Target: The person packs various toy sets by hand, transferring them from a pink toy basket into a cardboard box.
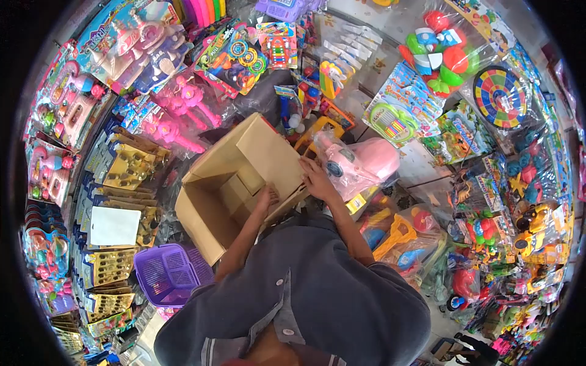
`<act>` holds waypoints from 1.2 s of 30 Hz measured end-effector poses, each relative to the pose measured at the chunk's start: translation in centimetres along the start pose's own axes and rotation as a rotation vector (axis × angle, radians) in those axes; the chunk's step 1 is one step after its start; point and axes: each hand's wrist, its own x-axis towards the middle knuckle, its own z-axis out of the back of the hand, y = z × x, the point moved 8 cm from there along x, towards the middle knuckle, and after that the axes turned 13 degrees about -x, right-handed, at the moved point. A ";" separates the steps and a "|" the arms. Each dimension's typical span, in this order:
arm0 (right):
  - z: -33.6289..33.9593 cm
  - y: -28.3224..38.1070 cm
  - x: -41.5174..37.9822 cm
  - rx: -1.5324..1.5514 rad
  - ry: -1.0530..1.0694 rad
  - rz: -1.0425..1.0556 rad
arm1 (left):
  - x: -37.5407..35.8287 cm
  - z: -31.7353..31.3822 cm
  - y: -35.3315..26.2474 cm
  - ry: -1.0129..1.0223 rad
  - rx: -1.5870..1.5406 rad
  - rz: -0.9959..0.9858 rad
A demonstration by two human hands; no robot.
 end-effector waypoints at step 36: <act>1.5 3.7 0.5 -0.084 -0.214 -0.092 | -12.3 -5.9 -5.7 0.267 0.730 -0.514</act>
